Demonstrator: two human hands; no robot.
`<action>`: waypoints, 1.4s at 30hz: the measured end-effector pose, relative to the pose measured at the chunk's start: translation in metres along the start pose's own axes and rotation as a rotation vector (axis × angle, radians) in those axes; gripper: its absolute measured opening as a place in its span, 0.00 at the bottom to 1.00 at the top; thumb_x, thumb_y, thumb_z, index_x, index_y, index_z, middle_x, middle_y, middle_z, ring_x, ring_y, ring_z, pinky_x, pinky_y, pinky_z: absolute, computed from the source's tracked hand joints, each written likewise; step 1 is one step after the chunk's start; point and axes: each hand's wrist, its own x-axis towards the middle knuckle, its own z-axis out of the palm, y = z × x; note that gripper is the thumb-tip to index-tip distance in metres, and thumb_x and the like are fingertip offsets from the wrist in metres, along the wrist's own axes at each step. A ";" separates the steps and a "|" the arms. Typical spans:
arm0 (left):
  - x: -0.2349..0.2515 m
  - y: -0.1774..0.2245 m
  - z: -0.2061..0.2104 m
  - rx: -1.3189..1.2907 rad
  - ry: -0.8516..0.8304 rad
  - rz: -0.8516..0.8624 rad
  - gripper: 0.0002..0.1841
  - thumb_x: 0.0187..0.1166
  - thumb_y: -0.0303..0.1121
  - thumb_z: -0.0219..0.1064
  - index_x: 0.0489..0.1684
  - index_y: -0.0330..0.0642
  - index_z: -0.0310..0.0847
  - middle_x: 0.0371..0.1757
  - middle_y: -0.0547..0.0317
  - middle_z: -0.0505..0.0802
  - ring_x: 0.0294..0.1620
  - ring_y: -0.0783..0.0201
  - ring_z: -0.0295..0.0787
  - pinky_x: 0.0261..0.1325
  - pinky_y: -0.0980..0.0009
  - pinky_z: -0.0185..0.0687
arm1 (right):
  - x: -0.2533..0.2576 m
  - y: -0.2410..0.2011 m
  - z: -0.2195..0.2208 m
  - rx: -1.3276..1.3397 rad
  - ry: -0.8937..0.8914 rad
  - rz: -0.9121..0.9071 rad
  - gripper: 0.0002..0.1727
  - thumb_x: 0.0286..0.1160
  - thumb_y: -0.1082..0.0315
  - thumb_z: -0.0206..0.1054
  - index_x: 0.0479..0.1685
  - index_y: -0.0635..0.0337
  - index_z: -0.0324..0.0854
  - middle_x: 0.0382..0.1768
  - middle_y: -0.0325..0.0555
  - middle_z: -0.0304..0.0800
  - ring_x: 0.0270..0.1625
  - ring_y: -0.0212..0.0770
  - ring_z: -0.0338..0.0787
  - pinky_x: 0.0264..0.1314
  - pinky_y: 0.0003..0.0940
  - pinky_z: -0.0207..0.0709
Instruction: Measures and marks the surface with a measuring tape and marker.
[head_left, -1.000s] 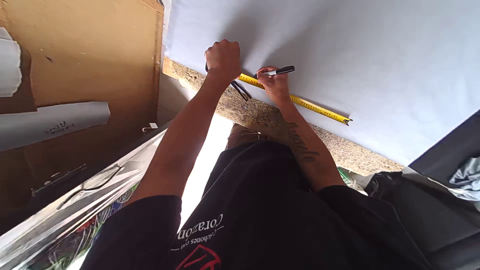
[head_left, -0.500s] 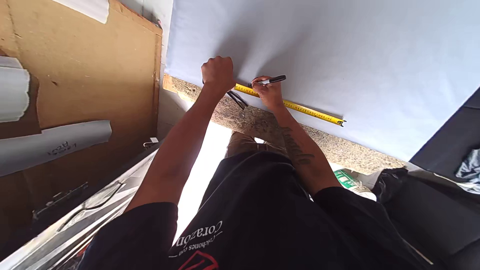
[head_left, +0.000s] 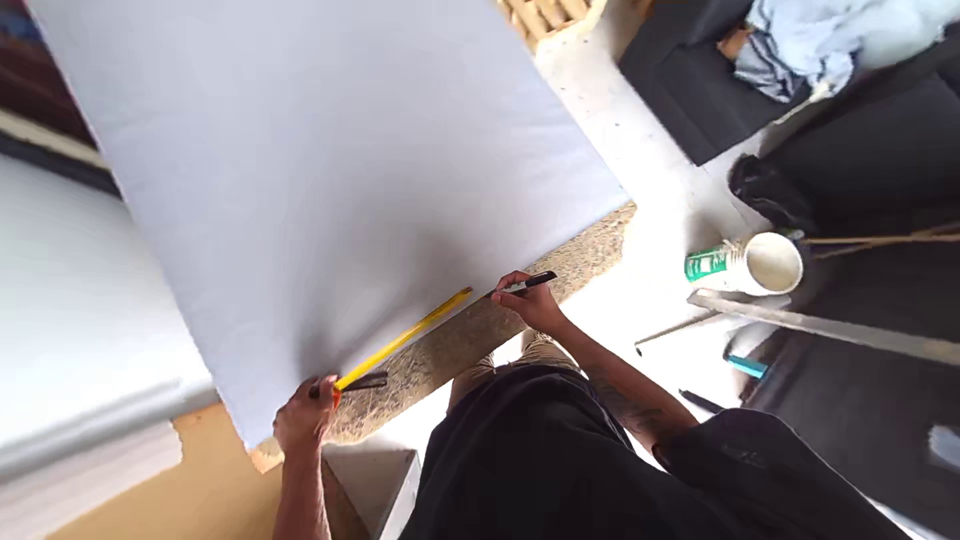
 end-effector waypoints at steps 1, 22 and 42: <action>-0.007 0.014 0.003 -0.015 0.020 0.030 0.31 0.89 0.57 0.54 0.68 0.37 0.85 0.52 0.25 0.93 0.59 0.20 0.87 0.61 0.18 0.71 | -0.017 0.000 -0.028 0.029 0.047 -0.009 0.11 0.68 0.74 0.77 0.46 0.66 0.85 0.32 0.36 0.91 0.28 0.25 0.85 0.32 0.25 0.82; -0.249 0.640 0.149 0.212 -0.533 1.612 0.32 0.92 0.53 0.41 0.43 0.36 0.87 0.26 0.48 0.90 0.29 0.47 0.93 0.32 0.45 0.87 | -0.242 0.005 -0.363 -1.192 0.529 -0.009 0.07 0.77 0.71 0.65 0.32 0.55 0.87 0.31 0.45 0.88 0.40 0.51 0.90 0.30 0.45 0.83; -0.200 1.097 0.133 -0.637 -1.379 1.699 0.28 0.96 0.49 0.43 0.41 0.34 0.80 0.38 0.57 0.93 0.44 0.78 0.88 0.50 0.77 0.83 | -0.047 -0.143 -0.698 0.310 0.973 -0.625 0.07 0.79 0.69 0.71 0.51 0.57 0.87 0.45 0.51 0.98 0.50 0.47 0.98 0.60 0.43 0.91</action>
